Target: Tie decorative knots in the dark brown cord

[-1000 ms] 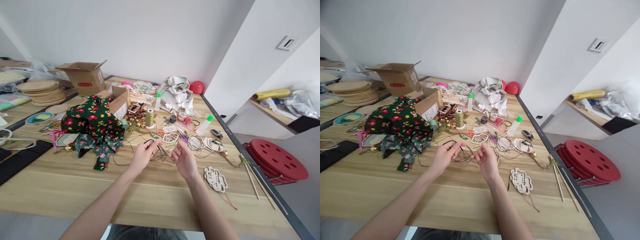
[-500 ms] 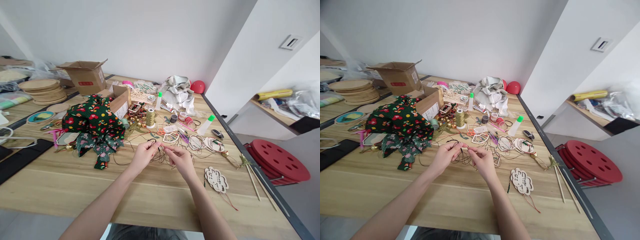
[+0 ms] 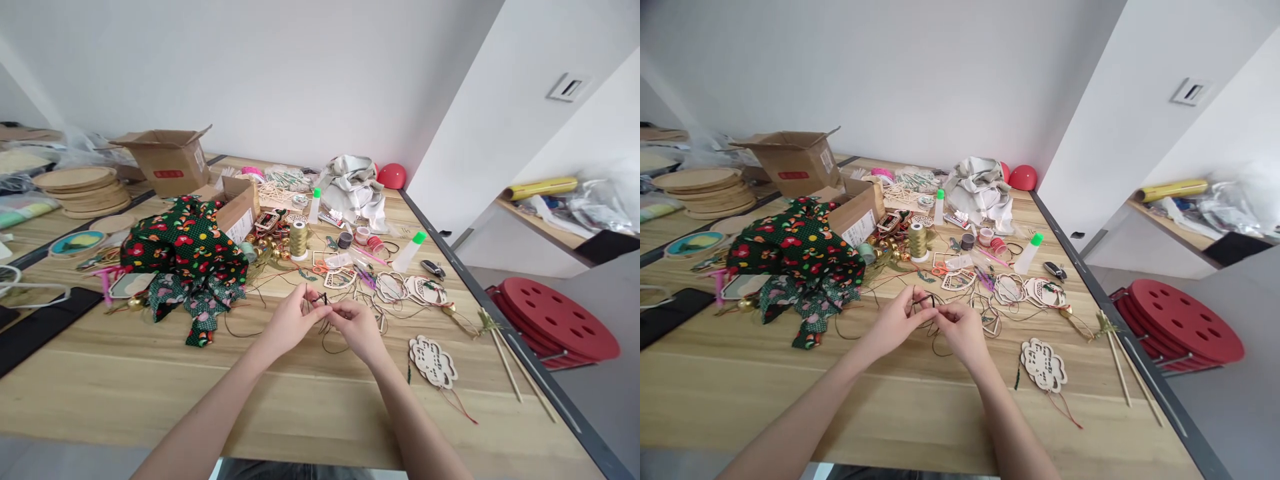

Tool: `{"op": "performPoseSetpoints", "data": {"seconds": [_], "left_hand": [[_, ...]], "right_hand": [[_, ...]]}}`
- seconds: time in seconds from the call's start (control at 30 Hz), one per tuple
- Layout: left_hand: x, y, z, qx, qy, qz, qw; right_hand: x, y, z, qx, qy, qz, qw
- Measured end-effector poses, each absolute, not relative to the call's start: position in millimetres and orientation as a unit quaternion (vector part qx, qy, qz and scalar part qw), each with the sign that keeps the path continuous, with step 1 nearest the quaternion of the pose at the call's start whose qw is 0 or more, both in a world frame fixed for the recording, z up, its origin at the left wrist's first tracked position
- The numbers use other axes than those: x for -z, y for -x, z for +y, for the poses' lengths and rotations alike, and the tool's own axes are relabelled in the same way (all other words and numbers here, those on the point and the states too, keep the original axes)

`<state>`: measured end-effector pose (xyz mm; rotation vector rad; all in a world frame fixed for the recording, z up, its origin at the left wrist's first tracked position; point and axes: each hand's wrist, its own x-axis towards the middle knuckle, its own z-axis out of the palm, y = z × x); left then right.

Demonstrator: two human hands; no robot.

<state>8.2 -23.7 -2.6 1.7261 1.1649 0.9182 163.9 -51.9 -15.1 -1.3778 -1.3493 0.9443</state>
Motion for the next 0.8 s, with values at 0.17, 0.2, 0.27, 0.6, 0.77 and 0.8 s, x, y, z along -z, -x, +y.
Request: {"op": "performPoseSetpoints", "data": {"seconds": [0.17,0.2,0.27,0.6,0.77,0.8], "left_hand": [[-2.1,-4.8,-24.2,-0.264,-0.737,0.410,0.469],[-3.9,-4.5,-24.6,-0.249,-0.728,0.403,0.496],[-7.8,-4.8,-26.1,-0.225,-0.687,0.385,0.574],[-7.6,-6.8,-27.5,-0.156,-0.555,0.296,0.761],[-8.4,-2.1,-25.8,-0.128,-0.498,0.266,0.815],[-9.0,-2.1,-26.4,-0.128,-0.486,0.252,0.827]], "right_hand": [[13.7,-167.9,-50.4,-0.347,0.595,-0.536,0.488],[11.9,-167.6,-50.8,-0.355,0.600,-0.526,0.487],[7.6,-166.1,-52.1,-0.391,0.603,-0.499,0.484],[-2.5,-159.9,-56.3,-0.501,0.568,-0.426,0.495],[-3.1,-162.4,-57.0,-0.478,0.561,-0.426,0.524],[-3.4,-163.2,-57.0,-0.473,0.560,-0.430,0.527]]}}
